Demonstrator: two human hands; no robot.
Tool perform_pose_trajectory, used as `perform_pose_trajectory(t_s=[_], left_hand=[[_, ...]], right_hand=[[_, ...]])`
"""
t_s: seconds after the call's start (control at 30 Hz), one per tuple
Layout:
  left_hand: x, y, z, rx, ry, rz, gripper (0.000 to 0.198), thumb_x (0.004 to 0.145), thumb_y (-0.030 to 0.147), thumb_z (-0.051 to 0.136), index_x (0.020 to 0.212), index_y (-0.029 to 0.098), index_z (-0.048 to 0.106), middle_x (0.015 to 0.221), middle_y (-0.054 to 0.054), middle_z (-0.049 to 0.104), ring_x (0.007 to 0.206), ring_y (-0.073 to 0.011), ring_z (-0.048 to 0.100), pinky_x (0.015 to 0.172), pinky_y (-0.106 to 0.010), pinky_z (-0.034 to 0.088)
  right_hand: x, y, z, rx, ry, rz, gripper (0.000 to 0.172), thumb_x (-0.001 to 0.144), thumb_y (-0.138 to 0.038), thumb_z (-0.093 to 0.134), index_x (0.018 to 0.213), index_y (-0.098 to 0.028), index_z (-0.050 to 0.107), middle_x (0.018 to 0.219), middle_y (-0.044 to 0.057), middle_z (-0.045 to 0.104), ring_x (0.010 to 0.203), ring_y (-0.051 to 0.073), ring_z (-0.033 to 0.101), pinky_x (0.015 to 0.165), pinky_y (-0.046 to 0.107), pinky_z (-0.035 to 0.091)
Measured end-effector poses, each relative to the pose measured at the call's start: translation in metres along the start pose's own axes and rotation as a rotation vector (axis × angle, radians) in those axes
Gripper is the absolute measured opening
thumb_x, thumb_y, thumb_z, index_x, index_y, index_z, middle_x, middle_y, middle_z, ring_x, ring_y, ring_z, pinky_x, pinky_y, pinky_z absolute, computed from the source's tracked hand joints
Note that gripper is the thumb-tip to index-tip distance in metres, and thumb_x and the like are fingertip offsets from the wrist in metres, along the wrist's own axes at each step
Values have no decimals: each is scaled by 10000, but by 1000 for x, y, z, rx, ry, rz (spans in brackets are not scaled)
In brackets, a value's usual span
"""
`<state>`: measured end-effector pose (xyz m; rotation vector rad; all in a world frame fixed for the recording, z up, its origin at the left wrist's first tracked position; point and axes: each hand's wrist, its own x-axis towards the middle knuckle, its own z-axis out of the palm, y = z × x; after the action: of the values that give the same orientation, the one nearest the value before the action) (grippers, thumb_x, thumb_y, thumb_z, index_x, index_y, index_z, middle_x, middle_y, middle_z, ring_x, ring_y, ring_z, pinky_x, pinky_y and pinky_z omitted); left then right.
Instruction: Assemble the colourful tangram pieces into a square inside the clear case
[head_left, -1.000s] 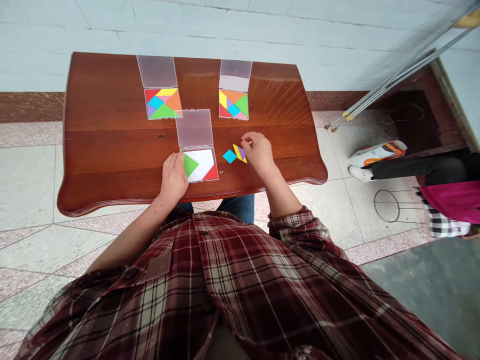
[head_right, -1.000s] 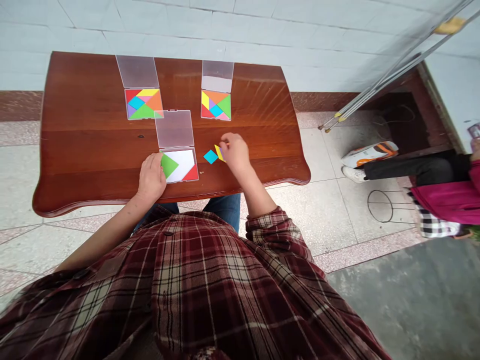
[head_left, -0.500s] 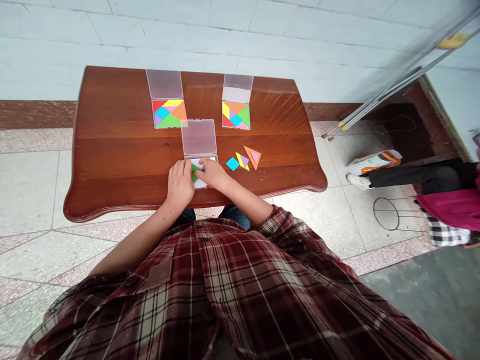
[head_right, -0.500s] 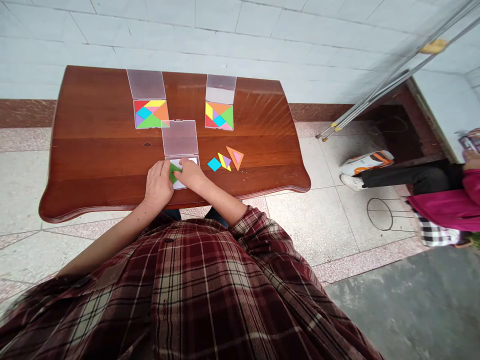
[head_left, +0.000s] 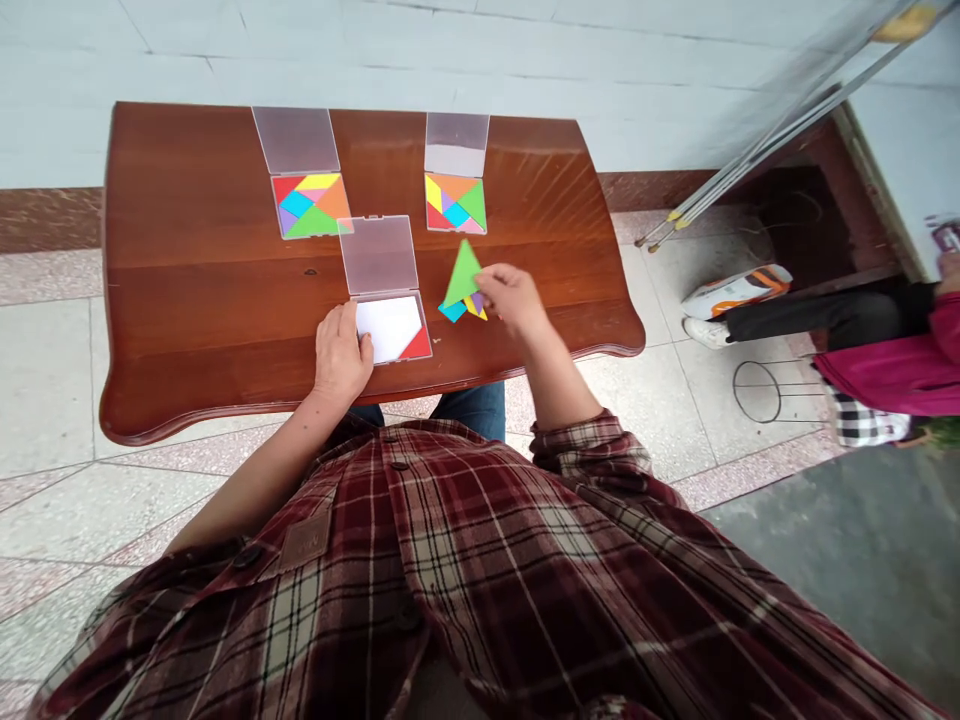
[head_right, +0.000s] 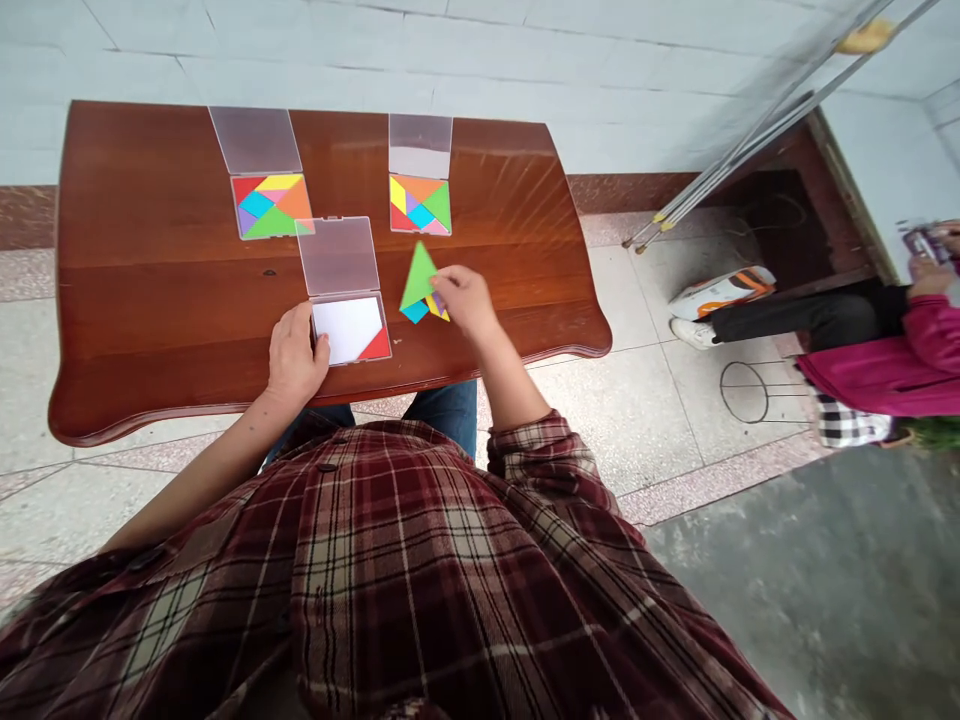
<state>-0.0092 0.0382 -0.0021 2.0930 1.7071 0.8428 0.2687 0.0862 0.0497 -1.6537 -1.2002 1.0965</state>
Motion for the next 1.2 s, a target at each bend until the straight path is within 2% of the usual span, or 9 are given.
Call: perform_pose_trajectory(t_s=[0.1, 0.2, 0.3, 0.5, 0.57, 0.7, 0.77, 0.93, 1.2], left_hand=[[1, 2, 0, 15, -32, -11, 506, 928, 372, 448, 1361, 114, 483, 1385, -226, 559, 1348, -371, 489, 1181, -547, 357], [1, 4, -2, 27, -56, -21, 503, 940, 380, 426, 1365, 117, 479, 1410, -226, 541, 1365, -374, 473, 1199, -555, 335], [1, 4, -3, 33, -62, -22, 488, 949, 384, 418, 1364, 135, 482, 1417, -214, 538, 1370, -371, 469, 1202, -561, 335], [0, 1, -2, 45, -34, -1, 471, 946, 345, 415, 1371, 155, 482, 1402, -192, 559, 1352, -351, 487, 1185, -553, 366], [0, 0, -1, 50, -33, -2, 469, 940, 332, 419, 1367, 149, 486, 1393, -196, 563, 1351, -347, 491, 1186, -540, 367], [0, 0, -1, 86, -34, 3, 478, 906, 255, 412, 1360, 127, 491, 1376, -203, 571, 1336, -345, 504, 1164, -531, 386], [0, 1, -1, 104, -30, 9, 499, 878, 215, 413, 1362, 121, 490, 1365, -201, 578, 1320, -342, 515, 1149, -530, 401], [0, 4, -1, 131, -26, 14, 527, 840, 159, 411, 1359, 116, 496, 1343, -203, 590, 1292, -336, 531, 1129, -524, 421], [-1, 7, -2, 133, -49, 3, 519, 850, 152, 399, 1359, 124, 496, 1348, -198, 597, 1334, -338, 510, 1170, -544, 379]], right_hand=[[13, 34, -52, -67, 95, 45, 236, 856, -451, 646, 772, -243, 574, 606, -37, 486, 570, 114, 426, 599, 297, 404], [20, 65, -77, -214, 99, 111, 310, 876, -568, 574, 800, -267, 578, 663, -9, 521, 612, 161, 496, 647, 351, 439], [19, 68, -78, -484, 141, 60, 322, 921, -550, 503, 914, -251, 622, 797, 42, 592, 766, 229, 603, 768, 410, 467], [-8, 14, -42, -871, 256, -27, 228, 961, -245, 504, 1120, -145, 633, 1160, 175, 620, 1059, 267, 583, 923, 391, 419], [-19, 1, -19, -830, 153, -199, 246, 987, -221, 456, 1136, -128, 630, 1168, 175, 628, 1102, 252, 564, 942, 364, 415], [-37, -13, 31, -779, -526, -498, 301, 902, -137, 602, 1200, -167, 630, 1270, 107, 625, 1213, 220, 560, 993, 317, 428], [-41, -20, 47, -857, -692, -502, 366, 891, -143, 634, 1257, -164, 617, 1351, 116, 584, 1183, 225, 588, 967, 322, 446], [-42, -42, 55, -1083, -789, -446, 296, 909, -200, 650, 1201, -152, 645, 1309, 139, 587, 1053, 246, 623, 819, 326, 432], [-31, -56, 60, -1107, -904, -443, 54, 887, -192, 673, 934, -169, 662, 1085, 92, 646, 896, 186, 585, 724, 291, 350]])
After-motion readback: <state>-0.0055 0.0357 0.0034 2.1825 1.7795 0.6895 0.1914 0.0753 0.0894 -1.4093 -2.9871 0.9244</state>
